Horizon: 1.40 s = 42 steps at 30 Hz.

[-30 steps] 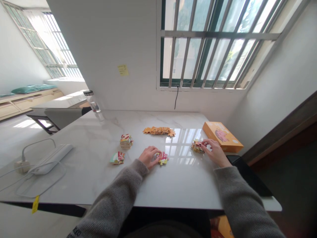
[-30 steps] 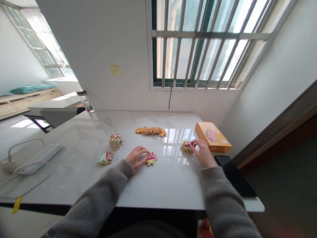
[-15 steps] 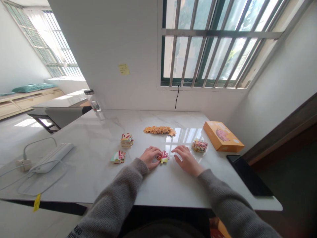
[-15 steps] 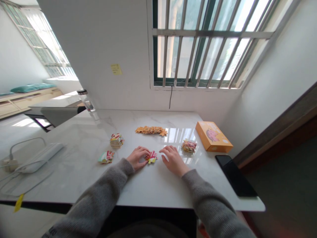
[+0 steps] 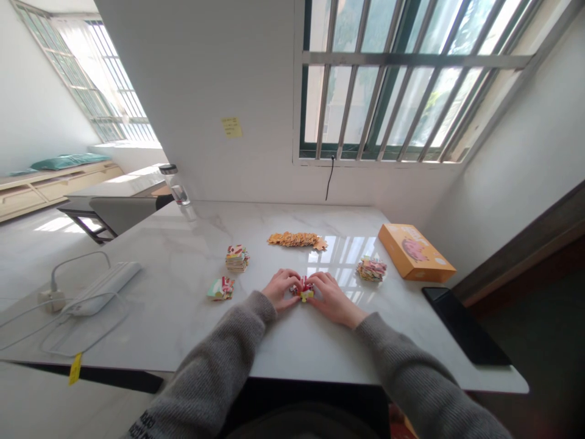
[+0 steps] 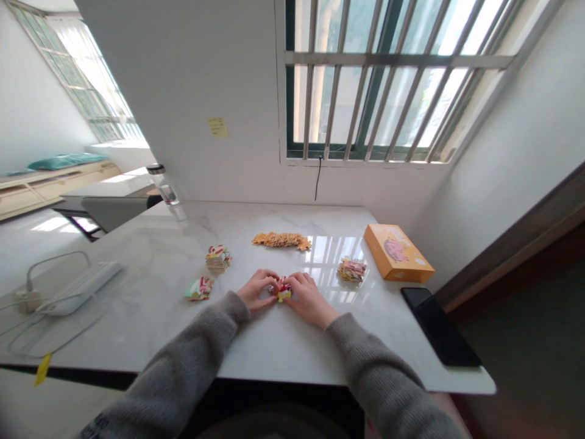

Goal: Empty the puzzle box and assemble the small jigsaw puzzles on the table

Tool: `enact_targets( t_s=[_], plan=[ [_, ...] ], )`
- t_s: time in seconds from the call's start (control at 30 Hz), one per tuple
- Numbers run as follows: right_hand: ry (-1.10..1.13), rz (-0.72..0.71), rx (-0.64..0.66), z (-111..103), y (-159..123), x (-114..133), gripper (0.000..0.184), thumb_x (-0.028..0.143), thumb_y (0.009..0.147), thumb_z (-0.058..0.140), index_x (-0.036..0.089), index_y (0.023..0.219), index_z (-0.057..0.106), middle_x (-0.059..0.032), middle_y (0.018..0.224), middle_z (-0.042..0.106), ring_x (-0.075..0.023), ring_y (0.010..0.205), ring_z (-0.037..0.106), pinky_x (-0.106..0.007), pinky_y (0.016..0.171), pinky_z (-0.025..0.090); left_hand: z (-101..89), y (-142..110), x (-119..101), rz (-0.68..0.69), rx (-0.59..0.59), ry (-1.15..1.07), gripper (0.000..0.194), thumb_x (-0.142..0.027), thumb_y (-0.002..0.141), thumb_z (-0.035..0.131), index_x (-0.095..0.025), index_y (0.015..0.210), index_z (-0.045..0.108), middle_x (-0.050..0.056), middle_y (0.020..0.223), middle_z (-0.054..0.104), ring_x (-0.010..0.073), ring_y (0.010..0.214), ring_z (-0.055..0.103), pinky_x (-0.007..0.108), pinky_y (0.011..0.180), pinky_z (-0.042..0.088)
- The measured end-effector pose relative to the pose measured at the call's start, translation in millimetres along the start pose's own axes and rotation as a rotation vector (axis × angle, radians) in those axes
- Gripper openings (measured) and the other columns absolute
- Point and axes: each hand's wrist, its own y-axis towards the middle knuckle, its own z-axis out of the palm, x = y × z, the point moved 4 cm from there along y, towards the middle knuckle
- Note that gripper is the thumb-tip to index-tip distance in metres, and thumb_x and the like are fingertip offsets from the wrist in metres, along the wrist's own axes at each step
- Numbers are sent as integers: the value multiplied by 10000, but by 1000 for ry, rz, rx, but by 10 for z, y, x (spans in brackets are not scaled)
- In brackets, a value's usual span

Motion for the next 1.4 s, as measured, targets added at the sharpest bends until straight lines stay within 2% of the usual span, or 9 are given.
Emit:
enact_targets(
  t_s=[0.1,0.17,0.3,0.4,0.57,0.77,1.1,1.27,1.4],
  plan=[
    [108,-17,-99,-62,4,22,345,212,913,591,273,1251,550,-101,1299,552,-271,1216,493,-491,1027,445,-78,25,-53,14,-105,-36,229,-165,736,744,-219,939,654,68,1095,594,235,1057,551,416,986,471],
    [243,69,-171,-69,16,-1,419,236,921,566,268,1331,482,-109,1294,552,-256,1152,542,-466,968,489,-124,43,-88,19,-193,-52,279,-200,744,761,-213,991,632,78,1091,576,240,1056,553,414,968,483],
    [627,302,-257,34,66,-111,502,326,939,513,246,1408,352,-17,906,600,-177,764,604,-361,737,546,-125,74,-142,23,-290,-23,452,-293,779,778,-219,1171,564,103,1141,567,263,1085,554,442,970,484],
    [710,332,-317,47,103,-160,385,354,924,517,225,1283,467,14,793,558,-166,714,581,-331,701,526,-63,86,-163,35,-237,33,554,-320,801,770,-241,1288,518,104,1161,579,275,1089,557,461,978,475],
    [544,302,-297,-54,87,-170,190,295,913,496,202,1051,586,1,764,593,-165,718,575,-334,711,501,-47,58,-164,69,-172,66,667,-264,837,711,-276,1435,417,112,1347,531,287,1211,505,490,1052,446],
    [480,220,-173,-35,62,-113,143,251,935,478,202,1010,589,-9,800,625,-162,741,590,-330,722,504,-16,39,-201,152,-74,14,371,-190,847,686,-267,1205,622,71,1229,648,240,1123,562,433,997,483],
    [190,-40,-134,-249,-15,32,414,291,924,612,281,1330,532,-102,1248,587,-261,1159,552,-444,936,528,-147,56,-146,-16,-208,-204,227,-281,805,765,-211,985,646,91,1099,668,242,1052,595,404,898,513],
    [82,-50,-166,-313,-36,-22,416,304,952,585,290,1361,511,-84,1255,627,-266,1182,544,-471,1017,476,-81,39,-135,-2,-169,-168,371,-266,811,731,-212,1150,590,91,1130,625,238,1073,583,426,972,488],
    [-97,42,-274,-603,-126,-309,343,315,954,559,270,1294,568,-87,1248,645,-287,1155,548,-491,1009,444,3,6,-36,-18,-104,39,508,-299,763,740,-205,1230,563,115,1190,587,287,1098,544,484,990,462]
  ],
)
